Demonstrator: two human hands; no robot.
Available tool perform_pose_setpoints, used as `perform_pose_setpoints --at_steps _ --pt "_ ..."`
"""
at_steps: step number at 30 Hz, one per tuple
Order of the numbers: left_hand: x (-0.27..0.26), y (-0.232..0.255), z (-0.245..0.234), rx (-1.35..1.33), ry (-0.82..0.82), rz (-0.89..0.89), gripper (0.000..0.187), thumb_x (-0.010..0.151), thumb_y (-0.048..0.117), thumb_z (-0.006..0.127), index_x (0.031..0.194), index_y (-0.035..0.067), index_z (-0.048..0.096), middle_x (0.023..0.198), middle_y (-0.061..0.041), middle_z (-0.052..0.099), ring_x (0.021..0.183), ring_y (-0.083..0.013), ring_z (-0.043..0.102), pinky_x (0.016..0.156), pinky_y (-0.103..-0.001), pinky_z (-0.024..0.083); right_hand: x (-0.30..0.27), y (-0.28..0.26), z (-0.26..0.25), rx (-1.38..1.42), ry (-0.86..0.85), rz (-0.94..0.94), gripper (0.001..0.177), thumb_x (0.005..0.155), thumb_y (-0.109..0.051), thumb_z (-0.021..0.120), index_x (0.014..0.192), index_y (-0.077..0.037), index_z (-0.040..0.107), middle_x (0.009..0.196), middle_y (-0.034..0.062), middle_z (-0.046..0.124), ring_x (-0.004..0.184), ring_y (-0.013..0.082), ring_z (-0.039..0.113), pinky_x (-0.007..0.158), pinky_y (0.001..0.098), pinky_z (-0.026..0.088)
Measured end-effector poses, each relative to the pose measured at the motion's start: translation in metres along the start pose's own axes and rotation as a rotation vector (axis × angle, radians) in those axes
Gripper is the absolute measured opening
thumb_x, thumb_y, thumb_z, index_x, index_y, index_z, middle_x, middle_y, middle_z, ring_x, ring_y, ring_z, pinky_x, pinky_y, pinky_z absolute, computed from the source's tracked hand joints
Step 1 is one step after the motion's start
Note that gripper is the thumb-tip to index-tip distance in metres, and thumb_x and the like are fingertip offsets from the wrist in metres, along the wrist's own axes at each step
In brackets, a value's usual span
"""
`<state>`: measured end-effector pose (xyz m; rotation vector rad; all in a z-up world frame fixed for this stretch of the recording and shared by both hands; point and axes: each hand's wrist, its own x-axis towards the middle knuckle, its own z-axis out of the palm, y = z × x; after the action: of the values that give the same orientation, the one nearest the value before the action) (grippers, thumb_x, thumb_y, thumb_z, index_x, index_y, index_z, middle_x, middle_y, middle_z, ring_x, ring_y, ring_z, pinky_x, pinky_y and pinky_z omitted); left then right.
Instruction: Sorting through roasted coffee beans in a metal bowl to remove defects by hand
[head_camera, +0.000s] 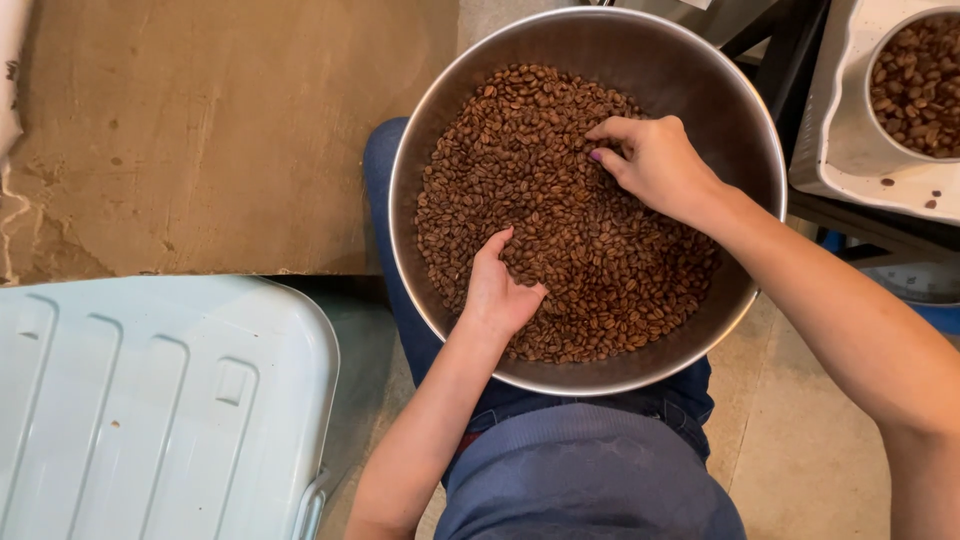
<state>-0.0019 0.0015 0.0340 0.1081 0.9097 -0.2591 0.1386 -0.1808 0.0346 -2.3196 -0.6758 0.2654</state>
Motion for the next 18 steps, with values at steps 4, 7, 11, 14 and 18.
perform_pose_setpoints --at_steps 4,7,11,14,18 --pt "-0.001 -0.001 0.001 -0.004 0.002 0.0 0.06 0.108 0.023 0.049 0.157 0.004 0.021 0.144 -0.013 0.038 0.141 -0.0257 0.039 0.129 -0.049 0.026 0.001 0.004 0.001 -0.012 -0.027 -0.026 0.021 0.096 0.003 0.068 0.116 -0.002 0.074 0.049 0.0091 0.051 0.042 0.0198 0.046 0.047 0.0324 0.04" --pt "0.002 0.0 -0.002 -0.008 -0.001 -0.005 0.061 0.108 0.023 0.049 0.157 0.004 0.021 0.145 -0.013 0.037 0.142 -0.0257 0.038 0.129 -0.049 0.025 0.004 0.006 0.005 -0.024 -0.041 -0.017 0.016 0.097 0.002 0.067 0.111 -0.002 0.074 0.049 0.0109 0.051 0.042 0.0215 0.048 0.046 0.0332 0.041" --pt "0.004 0.0 -0.004 -0.011 -0.004 -0.007 0.063 0.107 0.024 0.051 0.158 0.004 0.02 0.154 -0.016 0.034 0.148 -0.0289 0.034 0.129 -0.05 0.025 0.004 0.001 0.003 -0.005 -0.043 0.04 0.011 0.098 -0.002 0.061 0.106 0.0 0.07 0.049 0.012 0.052 0.042 0.0237 0.05 0.045 0.0339 0.041" --pt "-0.001 0.0 0.001 0.003 0.011 -0.004 0.059 0.107 0.025 0.051 0.156 0.006 0.024 0.136 -0.01 0.039 0.135 -0.0209 0.041 0.128 -0.046 0.025 0.006 0.029 0.012 0.106 -0.001 0.126 0.008 0.097 -0.011 0.061 0.095 -0.007 0.068 0.05 0.0092 0.051 0.044 0.0231 0.05 0.046 0.037 0.04" --pt "0.003 0.0 -0.004 -0.009 0.002 -0.003 0.061 0.107 0.024 0.051 0.157 0.005 0.021 0.148 -0.013 0.036 0.143 -0.0256 0.038 0.129 -0.047 0.024 -0.002 0.018 0.002 0.38 -0.01 0.294 0.019 0.094 -0.013 0.048 0.08 -0.013 0.061 0.044 0.0022 0.039 0.038 0.0135 0.043 0.043 0.0258 0.041"
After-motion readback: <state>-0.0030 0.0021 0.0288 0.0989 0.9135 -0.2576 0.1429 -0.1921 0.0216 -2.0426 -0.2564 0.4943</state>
